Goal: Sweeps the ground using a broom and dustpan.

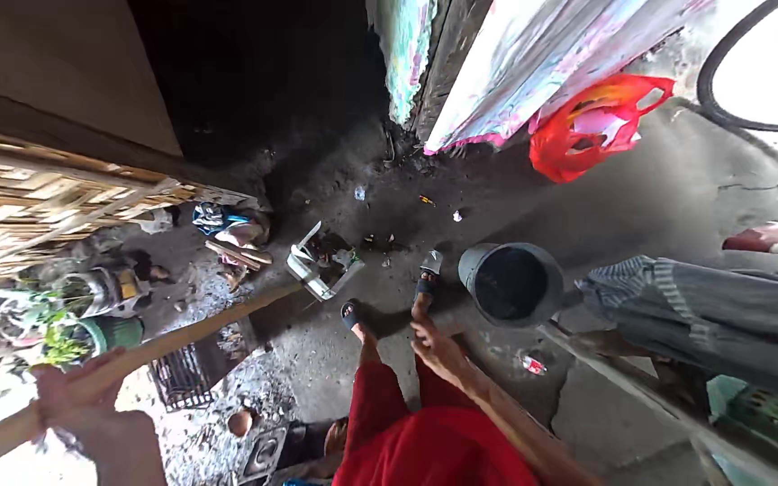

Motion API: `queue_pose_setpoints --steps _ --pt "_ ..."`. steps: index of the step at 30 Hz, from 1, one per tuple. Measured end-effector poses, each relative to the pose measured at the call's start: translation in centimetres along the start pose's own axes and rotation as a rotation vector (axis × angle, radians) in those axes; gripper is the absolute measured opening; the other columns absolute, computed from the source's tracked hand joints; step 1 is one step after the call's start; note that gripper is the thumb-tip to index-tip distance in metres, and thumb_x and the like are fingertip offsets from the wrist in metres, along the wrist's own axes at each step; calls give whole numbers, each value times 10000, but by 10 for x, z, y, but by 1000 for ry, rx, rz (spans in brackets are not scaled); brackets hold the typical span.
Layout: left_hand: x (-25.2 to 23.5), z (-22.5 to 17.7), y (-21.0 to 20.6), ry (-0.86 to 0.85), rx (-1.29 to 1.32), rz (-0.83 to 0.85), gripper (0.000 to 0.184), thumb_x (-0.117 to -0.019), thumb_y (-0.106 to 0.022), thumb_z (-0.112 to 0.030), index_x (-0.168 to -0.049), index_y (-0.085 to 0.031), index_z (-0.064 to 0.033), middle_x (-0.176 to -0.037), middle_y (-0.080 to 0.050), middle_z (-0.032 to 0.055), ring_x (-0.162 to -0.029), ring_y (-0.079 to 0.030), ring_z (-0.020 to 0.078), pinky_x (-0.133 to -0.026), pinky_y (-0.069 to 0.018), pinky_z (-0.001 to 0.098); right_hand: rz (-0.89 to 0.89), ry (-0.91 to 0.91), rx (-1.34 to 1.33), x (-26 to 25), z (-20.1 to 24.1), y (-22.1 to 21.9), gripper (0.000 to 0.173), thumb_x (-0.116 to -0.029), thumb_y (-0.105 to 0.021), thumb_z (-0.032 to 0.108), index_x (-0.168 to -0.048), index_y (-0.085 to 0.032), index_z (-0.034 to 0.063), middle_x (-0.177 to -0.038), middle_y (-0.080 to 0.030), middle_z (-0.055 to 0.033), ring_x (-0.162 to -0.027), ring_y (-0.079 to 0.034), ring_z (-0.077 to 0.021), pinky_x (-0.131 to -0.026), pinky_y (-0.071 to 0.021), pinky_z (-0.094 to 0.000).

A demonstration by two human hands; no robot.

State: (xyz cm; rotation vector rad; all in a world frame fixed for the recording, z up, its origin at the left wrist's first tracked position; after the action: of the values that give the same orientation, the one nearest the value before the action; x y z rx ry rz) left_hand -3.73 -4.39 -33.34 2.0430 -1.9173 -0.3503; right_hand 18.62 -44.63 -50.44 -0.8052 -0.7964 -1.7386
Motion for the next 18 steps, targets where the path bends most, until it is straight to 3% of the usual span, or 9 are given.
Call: queue_pose_setpoints --steps 2,4,6,8,10,12,13,15,18 --pt "16 -44 -10 -194 170 -54 400 -1107 -407 -323 -1261 -506 33 -904 -679 82 -834 -708 206 -851 -595 402 52 121 3 11 41 -9 483 -1041 -551 205 -1478 -506 4 -1404 -583 -256 -1260 -607 -378 -1095 -464 -510" --pt "40 -94 -32 -290 346 -87 286 -1097 -442 -252 -1221 -532 -10 -824 -653 35 -763 -699 198 -819 -611 412 109 240 5 19 73 -23 478 -1047 -532 227 -1485 -514 35 -1405 -592 -229 -1265 -607 -354 -1102 -460 -498" --pt "65 -138 -54 -300 457 -104 210 -1096 -446 -209 -1174 -546 -42 -800 -613 7 -718 -661 162 -771 -606 372 180 338 -39 30 102 -33 487 -1052 -532 231 -1496 -499 33 -1391 -601 -232 -1257 -608 -354 -1106 -450 -497" --pt "98 -175 -71 -321 481 -67 178 -1094 -412 -173 -1110 -547 -58 -767 -587 -24 -687 -631 116 -737 -589 305 246 388 -205 50 128 -37 543 -1040 -572 172 -1524 -424 -23 -1383 -585 -292 -1234 -622 -391 -1084 -471 -503" --pt "129 -202 -82 -339 487 7 181 -1099 -402 -171 -1059 -551 -75 -735 -579 -44 -660 -624 100 -709 -586 279 281 340 -447 68 146 -36 655 -1029 -583 139 -1586 -281 -25 -1403 -563 -301 -1210 -640 -367 -1048 -502 -480" --pt "150 -215 -92 -357 498 86 176 -1095 -423 -181 -1043 -565 -90 -706 -574 -54 -652 -627 104 -705 -587 284 342 141 -904 82 160 -32 582 -1074 -498 144 -1578 -253 -11 -1289 -628 -231 -1038 -685 -248 -923 -549 -372" --pt "161 -219 -99 -345 523 107 160 -1090 -444 -171 -1046 -571 -85 -702 -579 -49 -660 -630 108 -718 -585 288 413 9 -1162 84 165 -29 500 -1113 -413 236 -1533 -273 4 -1191 -654 -194 -941 -706 -222 -844 -581 -340" --pt "185 -225 -122 -322 578 115 136 -1075 -467 -118 -1022 -578 -60 -690 -592 -28 -651 -639 109 -706 -586 272 564 -117 -1604 79 166 -16 626 -1101 -358 472 -1497 -237 4 -1219 -654 -243 -1004 -725 -297 -876 -610 -380" --pt "236 -242 -164 -269 600 174 135 -1061 -438 -52 -968 -531 -82 -689 -607 -45 -663 -656 72 -701 -589 220 566 86 -1894 68 171 22 779 -1060 -270 622 -1460 -281 -46 -1302 -626 -250 -1121 -692 -311 -934 -585 -375"
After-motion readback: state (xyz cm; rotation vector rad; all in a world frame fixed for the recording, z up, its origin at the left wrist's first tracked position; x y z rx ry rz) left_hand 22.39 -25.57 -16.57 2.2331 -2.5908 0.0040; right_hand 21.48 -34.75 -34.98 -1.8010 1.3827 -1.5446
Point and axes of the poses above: each hand's wrist, its own x-axis away from the middle knuckle, its own y-axis out of the back of the hand, z = x × y, the point moved 2 cm from there along -x, towards the middle knuckle
